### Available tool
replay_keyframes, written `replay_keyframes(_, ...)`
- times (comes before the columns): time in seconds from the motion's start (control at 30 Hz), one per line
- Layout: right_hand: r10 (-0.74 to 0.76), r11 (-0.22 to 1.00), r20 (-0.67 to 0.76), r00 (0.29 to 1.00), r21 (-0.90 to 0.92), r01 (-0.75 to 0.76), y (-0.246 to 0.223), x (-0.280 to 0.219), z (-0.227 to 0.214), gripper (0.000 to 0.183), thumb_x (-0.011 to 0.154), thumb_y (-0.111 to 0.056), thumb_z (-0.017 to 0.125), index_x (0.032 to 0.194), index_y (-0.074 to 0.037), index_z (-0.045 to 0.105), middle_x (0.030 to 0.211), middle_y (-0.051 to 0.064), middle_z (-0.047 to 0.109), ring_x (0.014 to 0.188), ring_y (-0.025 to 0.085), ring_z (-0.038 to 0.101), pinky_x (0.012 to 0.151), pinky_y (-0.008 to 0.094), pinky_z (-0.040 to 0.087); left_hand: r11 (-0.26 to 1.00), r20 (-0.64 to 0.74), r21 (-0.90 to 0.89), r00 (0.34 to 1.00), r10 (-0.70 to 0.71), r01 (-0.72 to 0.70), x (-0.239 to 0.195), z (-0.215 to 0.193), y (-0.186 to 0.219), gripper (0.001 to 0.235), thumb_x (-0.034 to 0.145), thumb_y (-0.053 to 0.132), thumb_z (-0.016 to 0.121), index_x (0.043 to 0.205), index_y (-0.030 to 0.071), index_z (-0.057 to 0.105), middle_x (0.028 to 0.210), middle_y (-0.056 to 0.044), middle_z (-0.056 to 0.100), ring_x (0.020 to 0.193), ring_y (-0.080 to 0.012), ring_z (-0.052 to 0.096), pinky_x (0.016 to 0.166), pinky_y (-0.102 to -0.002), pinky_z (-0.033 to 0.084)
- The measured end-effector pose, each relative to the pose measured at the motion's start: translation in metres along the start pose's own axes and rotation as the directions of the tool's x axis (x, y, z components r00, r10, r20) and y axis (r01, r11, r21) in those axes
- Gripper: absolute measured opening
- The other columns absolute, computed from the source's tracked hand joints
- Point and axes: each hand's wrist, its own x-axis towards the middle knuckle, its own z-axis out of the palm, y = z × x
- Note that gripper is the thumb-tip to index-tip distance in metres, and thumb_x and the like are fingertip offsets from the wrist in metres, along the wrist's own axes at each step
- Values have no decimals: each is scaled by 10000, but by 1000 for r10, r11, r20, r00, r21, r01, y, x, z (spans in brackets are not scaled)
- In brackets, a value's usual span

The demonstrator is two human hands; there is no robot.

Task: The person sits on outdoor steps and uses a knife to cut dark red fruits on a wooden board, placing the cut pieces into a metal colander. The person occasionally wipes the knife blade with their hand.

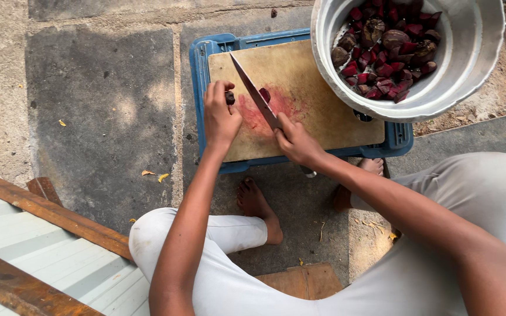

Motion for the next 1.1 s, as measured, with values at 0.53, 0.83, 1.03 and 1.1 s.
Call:
replay_keyframes(0.53,-7,995,-444,896,89,52,6,-6,-14,224,1038,-168,465,1171,-8,547,751,32,600,715,130,609,654,311,491,960,228,69,941,249,-270,-1,6,41,301,874,-109,642,1140,13,713,1112,-158,697,1062,-336,684,925,-421,570)
replay_keyframes(0.83,50,991,-420,906,132,7,12,0,-9,249,1074,-211,497,1100,10,611,781,40,616,749,149,595,695,324,482,994,211,19,972,103,-109,-3,0,46,269,860,57,770,1088,-27,654,1052,-189,691,947,-348,731,835,-412,598)
replay_keyframes(1.03,-272,950,-437,857,-265,167,9,-8,-11,379,1044,-125,568,1376,57,588,1200,207,671,1123,287,671,980,390,517,982,164,16,970,182,-187,-6,9,42,447,775,-32,763,1208,-14,655,1052,-182,675,933,-343,731,803,-379,619)
replay_keyframes(1.1,-248,931,-435,866,-355,89,1,-13,-11,456,997,-123,603,1414,50,547,1229,249,642,1122,340,667,981,419,532,995,173,-9,980,103,-103,-5,10,40,368,819,-56,733,1175,-13,655,1066,-169,677,909,-319,738,786,-354,630)
